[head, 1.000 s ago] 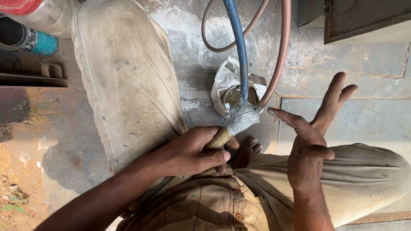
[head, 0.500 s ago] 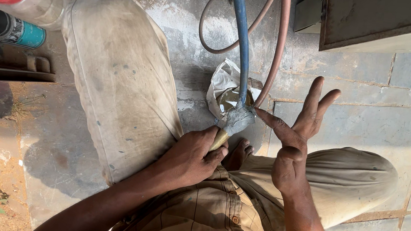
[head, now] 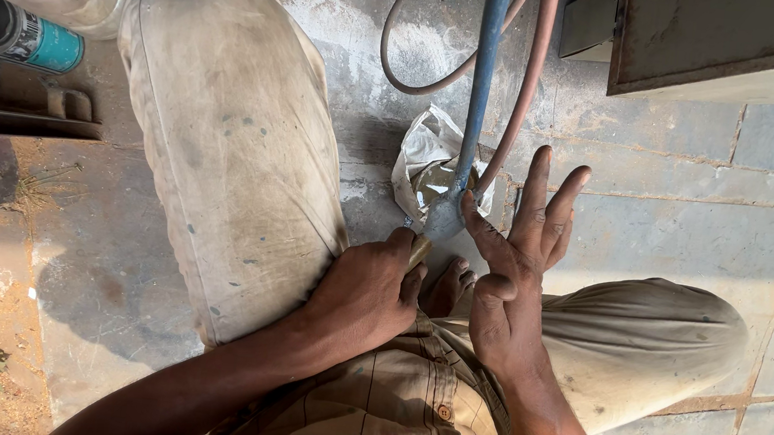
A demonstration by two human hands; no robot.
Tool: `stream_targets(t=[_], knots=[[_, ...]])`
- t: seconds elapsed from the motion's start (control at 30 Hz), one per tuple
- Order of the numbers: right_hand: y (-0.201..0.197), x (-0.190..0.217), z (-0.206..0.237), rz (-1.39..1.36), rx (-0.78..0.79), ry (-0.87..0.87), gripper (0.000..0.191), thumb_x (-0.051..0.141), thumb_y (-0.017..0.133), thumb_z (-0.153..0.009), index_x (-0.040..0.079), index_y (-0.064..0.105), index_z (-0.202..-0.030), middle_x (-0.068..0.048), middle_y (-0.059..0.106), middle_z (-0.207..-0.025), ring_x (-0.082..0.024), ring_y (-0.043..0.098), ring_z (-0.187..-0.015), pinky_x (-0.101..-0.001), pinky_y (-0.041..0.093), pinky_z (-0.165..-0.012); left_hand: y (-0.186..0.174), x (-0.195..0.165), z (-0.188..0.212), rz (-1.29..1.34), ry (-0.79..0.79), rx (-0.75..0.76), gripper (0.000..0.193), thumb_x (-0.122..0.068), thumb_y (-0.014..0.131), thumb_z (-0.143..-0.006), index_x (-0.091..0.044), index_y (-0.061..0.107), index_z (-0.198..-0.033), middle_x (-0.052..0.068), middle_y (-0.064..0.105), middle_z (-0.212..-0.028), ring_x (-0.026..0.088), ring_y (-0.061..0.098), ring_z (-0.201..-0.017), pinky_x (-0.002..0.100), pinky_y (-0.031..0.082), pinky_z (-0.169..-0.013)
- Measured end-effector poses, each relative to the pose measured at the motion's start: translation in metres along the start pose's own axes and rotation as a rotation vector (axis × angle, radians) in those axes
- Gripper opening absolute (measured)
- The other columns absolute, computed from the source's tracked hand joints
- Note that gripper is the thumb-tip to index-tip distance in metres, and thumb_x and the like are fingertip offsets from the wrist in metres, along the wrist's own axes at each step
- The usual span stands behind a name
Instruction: The person applies a white paste-like substance to a junction where two hoses connect to a metal pipe. They use their fingers and a small metal scraper to spread and smooth the material around the connection point.
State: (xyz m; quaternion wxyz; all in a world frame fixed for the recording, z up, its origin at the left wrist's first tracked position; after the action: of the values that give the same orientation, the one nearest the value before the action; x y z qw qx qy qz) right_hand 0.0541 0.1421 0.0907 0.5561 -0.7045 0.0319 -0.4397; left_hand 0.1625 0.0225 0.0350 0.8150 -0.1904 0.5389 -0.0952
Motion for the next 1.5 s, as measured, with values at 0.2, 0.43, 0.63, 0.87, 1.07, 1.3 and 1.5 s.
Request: stream_targets(t=[0.2, 0.43, 0.63, 0.87, 1.07, 1.3, 1.5], knots=[[0.028, 0.005, 0.005, -0.349, -0.009, 0.135, 0.1, 0.07, -0.003, -0.103, -0.007, 0.027, -0.16, -0.023, -0.015, -0.173, -0.038, -0.025, -0.157, -0.0539, 0.0, -0.128, 0.0, 0.0, 0.002, 0.012, -0.013, -0.045, 0.02, -0.009, 0.064, -0.093, 0.009, 0.056, -0.098, 0.023, 0.064, -0.061, 0.032, 0.069, -0.049, 0.04, 0.055, -0.044], [0.037, -0.009, -0.002, -1.117, -0.128, 0.292, 0.105, 0.072, 0.006, -0.104, -0.015, 0.053, -0.14, -0.024, -0.003, -0.18, -0.027, -0.02, -0.167, -0.0476, -0.019, -0.127, 0.0, 0.003, 0.003, 0.007, -0.064, -0.005, 0.022, -0.01, 0.064, -0.094, 0.009, 0.055, -0.102, 0.023, 0.064, -0.062, 0.032, 0.071, -0.052, 0.041, 0.058, -0.044], [0.002, -0.02, -0.005, -1.121, -0.171, 0.25, 0.108, 0.076, 0.001, -0.103, -0.006, 0.063, -0.139, -0.021, 0.005, -0.185, -0.024, -0.022, -0.17, -0.0448, -0.025, -0.129, -0.002, 0.004, 0.003, -0.032, 0.035, -0.09, 0.021, -0.01, 0.067, -0.091, 0.008, 0.058, -0.096, 0.023, 0.065, -0.064, 0.032, 0.07, -0.053, 0.041, 0.056, -0.046], [0.013, -0.016, 0.01, -0.344, -0.07, 0.164, 0.117, 0.081, -0.012, -0.094, 0.008, 0.071, -0.134, -0.006, -0.003, -0.181, -0.032, -0.03, -0.162, -0.0567, -0.017, -0.132, -0.003, 0.002, 0.003, -0.032, -0.044, 0.022, 0.023, -0.011, 0.064, -0.095, 0.009, 0.057, -0.102, 0.022, 0.065, -0.062, 0.029, 0.071, -0.052, 0.038, 0.057, -0.042], [0.022, -0.001, 0.026, -0.052, -0.089, 0.103, 0.115, 0.078, -0.014, -0.096, 0.013, 0.07, -0.139, -0.01, -0.008, -0.177, -0.037, -0.031, -0.159, -0.0657, -0.023, -0.128, -0.001, 0.003, 0.004, -0.045, -0.027, -0.014, 0.025, -0.01, 0.065, -0.093, 0.011, 0.057, -0.103, 0.022, 0.065, -0.061, 0.03, 0.071, -0.052, 0.039, 0.057, -0.044], [-0.005, -0.044, -0.003, 0.285, -0.129, -0.209, 0.095, 0.081, -0.002, -0.096, 0.041, 0.077, -0.131, -0.008, -0.016, -0.176, -0.035, -0.035, -0.151, -0.0662, -0.021, -0.121, 0.0, 0.005, 0.008, -0.015, 0.004, -0.036, 0.024, -0.01, 0.064, -0.092, 0.011, 0.058, -0.102, 0.023, 0.065, -0.064, 0.03, 0.071, -0.052, 0.04, 0.057, -0.044], [-0.028, -0.07, -0.029, 0.468, 0.203, -0.446, 0.095, 0.087, 0.008, -0.095, 0.037, 0.073, -0.142, -0.019, -0.021, -0.172, -0.042, -0.038, -0.147, -0.0685, -0.021, -0.121, -0.003, 0.003, 0.01, 0.03, -0.011, -0.024, 0.031, -0.017, 0.062, -0.096, 0.012, 0.057, -0.105, 0.023, 0.066, -0.062, 0.031, 0.071, -0.051, 0.041, 0.058, -0.046]])
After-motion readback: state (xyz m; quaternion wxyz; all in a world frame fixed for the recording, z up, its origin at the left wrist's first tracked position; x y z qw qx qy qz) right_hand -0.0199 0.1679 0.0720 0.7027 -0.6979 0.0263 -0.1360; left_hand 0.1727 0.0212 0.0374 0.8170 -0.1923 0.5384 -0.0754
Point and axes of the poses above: each hand's wrist, its own z-axis away from the middle knuckle, its own y-axis out of the palm, x = y × z, the point moved 1 cm from there along -z, towards the middle knuckle
